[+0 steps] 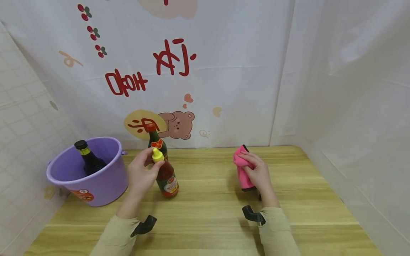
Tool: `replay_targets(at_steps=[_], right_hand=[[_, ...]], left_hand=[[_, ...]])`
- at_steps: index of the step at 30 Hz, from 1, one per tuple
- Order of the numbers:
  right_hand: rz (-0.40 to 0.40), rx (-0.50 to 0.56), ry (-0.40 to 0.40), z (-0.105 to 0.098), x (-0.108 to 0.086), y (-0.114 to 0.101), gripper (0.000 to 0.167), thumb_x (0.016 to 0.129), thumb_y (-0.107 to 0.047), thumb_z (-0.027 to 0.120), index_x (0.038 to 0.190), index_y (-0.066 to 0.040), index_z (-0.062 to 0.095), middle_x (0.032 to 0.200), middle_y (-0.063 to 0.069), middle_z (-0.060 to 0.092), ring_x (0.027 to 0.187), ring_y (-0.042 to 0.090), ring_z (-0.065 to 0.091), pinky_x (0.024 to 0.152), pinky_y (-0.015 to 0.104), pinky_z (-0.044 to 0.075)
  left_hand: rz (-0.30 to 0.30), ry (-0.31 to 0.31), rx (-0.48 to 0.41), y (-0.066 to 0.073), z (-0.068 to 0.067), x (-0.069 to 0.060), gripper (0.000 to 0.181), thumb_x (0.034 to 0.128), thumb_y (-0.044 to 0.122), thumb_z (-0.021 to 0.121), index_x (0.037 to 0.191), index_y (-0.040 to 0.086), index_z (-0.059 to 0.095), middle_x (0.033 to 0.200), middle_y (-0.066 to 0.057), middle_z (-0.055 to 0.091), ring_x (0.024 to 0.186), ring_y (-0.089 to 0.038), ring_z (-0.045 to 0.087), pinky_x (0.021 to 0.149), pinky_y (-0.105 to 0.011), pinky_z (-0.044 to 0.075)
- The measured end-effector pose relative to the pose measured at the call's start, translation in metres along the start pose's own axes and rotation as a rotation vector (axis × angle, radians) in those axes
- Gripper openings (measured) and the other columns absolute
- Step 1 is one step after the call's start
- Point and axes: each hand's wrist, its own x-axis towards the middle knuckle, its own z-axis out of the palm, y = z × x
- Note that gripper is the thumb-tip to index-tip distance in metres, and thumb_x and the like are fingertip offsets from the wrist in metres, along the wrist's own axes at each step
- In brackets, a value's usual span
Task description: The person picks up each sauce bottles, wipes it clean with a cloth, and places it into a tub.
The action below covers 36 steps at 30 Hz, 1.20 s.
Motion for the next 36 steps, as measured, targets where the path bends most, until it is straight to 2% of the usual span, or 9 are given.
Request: replay_targets(at_steps=[4, 10, 20, 26, 36], right_hand=[[-0.004, 0.000, -0.012, -0.002, 0.001, -0.011, 0.028, 0.081, 0.019, 0.069, 0.109, 0.013, 0.069, 0.120, 0.032, 0.061, 0.117, 0.050, 0.053, 0.091, 0.005, 0.038], [-0.014, 0.011, -0.004, -0.002, 0.000, -0.012, 0.028, 0.081, 0.018, 0.069, 0.109, 0.012, 0.069, 0.120, 0.032, 0.062, 0.116, 0.049, 0.053, 0.092, 0.006, 0.038], [-0.020, 0.004, -0.006, -0.002, 0.000, -0.009, 0.029, 0.081, 0.019, 0.069, 0.109, 0.012, 0.070, 0.120, 0.031, 0.062, 0.116, 0.048, 0.053, 0.092, 0.006, 0.038], [-0.013, 0.027, -0.008, -0.002, 0.000, -0.009, 0.028, 0.081, 0.019, 0.069, 0.108, 0.013, 0.069, 0.120, 0.032, 0.061, 0.118, 0.050, 0.052, 0.091, 0.005, 0.038], [-0.006, 0.010, -0.005, -0.003, 0.000, -0.013, 0.027, 0.082, 0.018, 0.069, 0.109, 0.012, 0.069, 0.120, 0.032, 0.061, 0.117, 0.050, 0.052, 0.089, 0.005, 0.038]], left_hand=[[-0.017, -0.051, -0.032, 0.011, 0.018, 0.005, 0.045, 0.0737, 0.003, 0.087, 0.114, 0.000, 0.067, 0.101, -0.013, 0.068, 0.078, -0.023, 0.066, 0.067, -0.038, 0.056], [0.006, -0.117, -0.090, 0.021, 0.043, 0.008, 0.042, 0.0759, 0.002, 0.085, 0.114, 0.001, 0.067, 0.104, -0.012, 0.069, 0.085, -0.024, 0.067, 0.076, -0.038, 0.057], [0.021, -0.202, -0.094, 0.035, 0.073, 0.010, 0.044, 0.0785, 0.005, 0.084, 0.119, 0.002, 0.066, 0.109, -0.011, 0.069, 0.089, -0.023, 0.066, 0.077, -0.035, 0.057], [0.042, -0.222, -0.086, 0.040, 0.086, 0.010, 0.043, 0.0783, 0.005, 0.084, 0.117, 0.004, 0.066, 0.105, -0.009, 0.069, 0.086, -0.021, 0.066, 0.073, -0.033, 0.057], [0.058, -0.252, -0.061, 0.043, 0.098, 0.009, 0.041, 0.0789, 0.008, 0.084, 0.117, 0.006, 0.067, 0.102, -0.008, 0.068, 0.084, -0.020, 0.064, 0.072, -0.033, 0.056]])
